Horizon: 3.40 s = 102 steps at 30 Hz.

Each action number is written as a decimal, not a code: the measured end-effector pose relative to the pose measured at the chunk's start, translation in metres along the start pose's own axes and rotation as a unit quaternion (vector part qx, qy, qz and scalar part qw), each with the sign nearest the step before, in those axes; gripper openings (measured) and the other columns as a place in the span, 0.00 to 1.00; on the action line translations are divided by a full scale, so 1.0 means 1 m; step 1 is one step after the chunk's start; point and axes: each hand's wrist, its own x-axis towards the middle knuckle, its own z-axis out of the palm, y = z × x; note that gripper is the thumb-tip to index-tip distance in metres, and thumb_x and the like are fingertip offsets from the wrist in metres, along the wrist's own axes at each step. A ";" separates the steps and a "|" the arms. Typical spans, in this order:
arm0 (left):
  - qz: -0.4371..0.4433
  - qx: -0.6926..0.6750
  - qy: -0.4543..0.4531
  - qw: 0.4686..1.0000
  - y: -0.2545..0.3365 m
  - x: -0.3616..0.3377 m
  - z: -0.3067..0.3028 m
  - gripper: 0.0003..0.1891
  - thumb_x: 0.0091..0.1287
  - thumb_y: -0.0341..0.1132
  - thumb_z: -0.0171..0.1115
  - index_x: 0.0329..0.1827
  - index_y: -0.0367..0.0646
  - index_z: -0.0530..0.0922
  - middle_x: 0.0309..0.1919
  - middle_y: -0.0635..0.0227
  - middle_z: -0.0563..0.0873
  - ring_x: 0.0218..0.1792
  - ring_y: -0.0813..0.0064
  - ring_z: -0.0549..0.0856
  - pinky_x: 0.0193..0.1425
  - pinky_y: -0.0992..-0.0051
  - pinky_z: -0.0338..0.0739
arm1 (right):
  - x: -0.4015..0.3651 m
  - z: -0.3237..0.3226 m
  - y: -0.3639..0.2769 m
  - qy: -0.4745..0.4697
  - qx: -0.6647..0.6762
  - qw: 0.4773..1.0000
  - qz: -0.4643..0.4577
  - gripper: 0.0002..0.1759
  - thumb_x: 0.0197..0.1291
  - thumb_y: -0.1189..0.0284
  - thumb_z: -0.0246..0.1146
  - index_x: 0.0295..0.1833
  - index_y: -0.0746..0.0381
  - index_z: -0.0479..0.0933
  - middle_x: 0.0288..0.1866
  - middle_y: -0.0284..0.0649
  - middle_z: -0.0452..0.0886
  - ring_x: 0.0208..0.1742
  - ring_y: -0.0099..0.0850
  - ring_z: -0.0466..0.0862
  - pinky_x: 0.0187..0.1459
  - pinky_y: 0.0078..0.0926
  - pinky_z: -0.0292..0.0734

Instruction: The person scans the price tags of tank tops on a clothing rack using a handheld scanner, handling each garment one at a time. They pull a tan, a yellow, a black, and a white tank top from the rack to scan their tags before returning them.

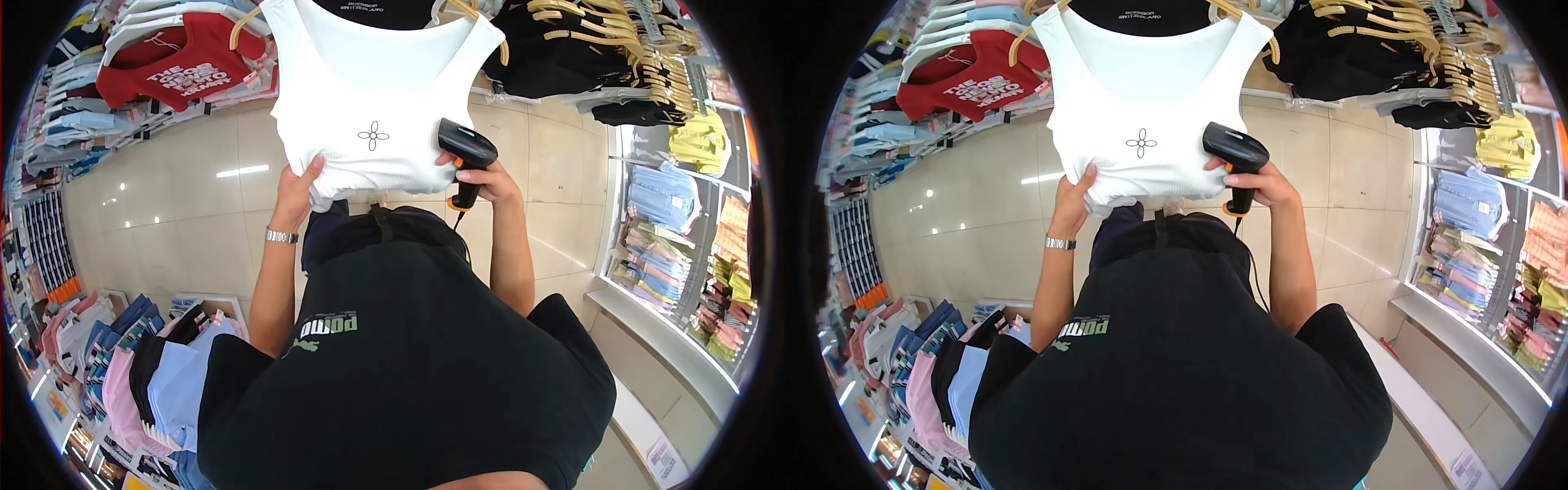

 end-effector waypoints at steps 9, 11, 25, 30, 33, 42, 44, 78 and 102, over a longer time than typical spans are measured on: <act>-0.038 -0.097 0.012 0.994 -0.009 -0.011 0.018 0.26 0.80 0.43 0.54 0.70 0.29 0.69 0.63 0.55 0.81 0.61 0.66 0.82 0.66 0.66 0.78 | 0.006 -0.007 0.000 0.042 0.076 0.996 0.013 0.35 0.61 0.76 0.64 0.74 0.69 0.65 0.66 0.54 0.79 0.58 0.33 0.81 0.58 0.33 0.78; -0.029 -0.102 0.007 0.994 -0.008 -0.012 0.020 0.26 0.80 0.43 0.54 0.71 0.29 0.68 0.63 0.55 0.81 0.62 0.65 0.82 0.66 0.66 0.78 | 0.005 -0.003 -0.002 0.045 0.090 0.995 0.008 0.35 0.62 0.77 0.64 0.74 0.69 0.65 0.66 0.53 0.78 0.56 0.31 0.81 0.56 0.30 0.78; -0.036 -0.081 0.011 0.996 -0.007 -0.006 0.014 0.26 0.76 0.34 0.60 0.71 0.28 0.66 0.64 0.54 0.79 0.63 0.64 0.82 0.67 0.66 0.78 | -0.006 -0.006 0.000 0.078 0.060 0.995 0.016 0.30 0.59 0.77 0.68 0.68 0.66 0.73 0.59 0.45 0.83 0.51 0.26 0.79 0.53 0.27 0.76; -0.072 -0.048 -0.073 0.994 -0.012 -0.016 0.001 0.31 0.67 0.27 0.68 0.71 0.29 0.66 0.63 0.55 0.80 0.63 0.65 0.81 0.67 0.66 0.77 | -0.015 -0.017 0.012 -0.050 0.036 0.998 0.021 0.32 0.55 0.79 0.68 0.68 0.65 0.73 0.58 0.47 0.84 0.55 0.30 0.79 0.60 0.33 0.71; -0.086 0.009 -0.109 0.990 -0.012 -0.024 0.006 0.33 0.65 0.26 0.69 0.72 0.32 0.66 0.64 0.56 0.79 0.63 0.65 0.81 0.68 0.66 0.75 | -0.015 -0.016 0.015 -0.110 0.023 0.993 0.029 0.36 0.54 0.80 0.67 0.71 0.66 0.71 0.63 0.52 0.82 0.63 0.35 0.78 0.65 0.33 0.67; -0.132 -0.054 -0.107 0.984 -0.022 -0.031 0.010 0.30 0.69 0.29 0.67 0.72 0.31 0.68 0.63 0.55 0.81 0.63 0.61 0.81 0.68 0.64 0.76 | -0.016 -0.010 0.028 -0.085 0.178 0.980 0.007 0.39 0.53 0.81 0.65 0.74 0.67 0.66 0.66 0.56 0.78 0.65 0.38 0.79 0.66 0.38 0.73; -0.119 -0.090 -0.109 0.983 -0.024 -0.031 0.009 0.29 0.70 0.29 0.65 0.72 0.31 0.67 0.63 0.54 0.81 0.63 0.61 0.82 0.67 0.63 0.77 | -0.014 -0.015 0.032 -0.098 0.204 0.974 0.012 0.40 0.53 0.80 0.64 0.74 0.68 0.65 0.65 0.57 0.79 0.63 0.39 0.79 0.65 0.41 0.75; -0.055 0.101 -0.017 0.993 0.012 -0.041 -0.012 0.28 0.78 0.51 0.57 0.62 0.30 0.76 0.51 0.60 0.87 0.49 0.76 0.87 0.54 0.74 0.82 | -0.023 -0.028 0.007 -0.018 0.111 0.993 -0.030 0.34 0.56 0.75 0.62 0.70 0.71 0.69 0.56 0.58 0.83 0.52 0.41 0.85 0.56 0.37 0.82; -0.047 -0.109 -0.028 0.993 -0.007 -0.041 -0.032 0.20 0.79 0.35 0.56 0.68 0.31 0.71 0.63 0.60 0.81 0.65 0.70 0.79 0.71 0.67 0.71 | -0.032 -0.035 0.059 -0.152 0.153 0.976 0.019 0.39 0.48 0.73 0.66 0.71 0.69 0.71 0.57 0.60 0.83 0.60 0.43 0.80 0.68 0.35 0.66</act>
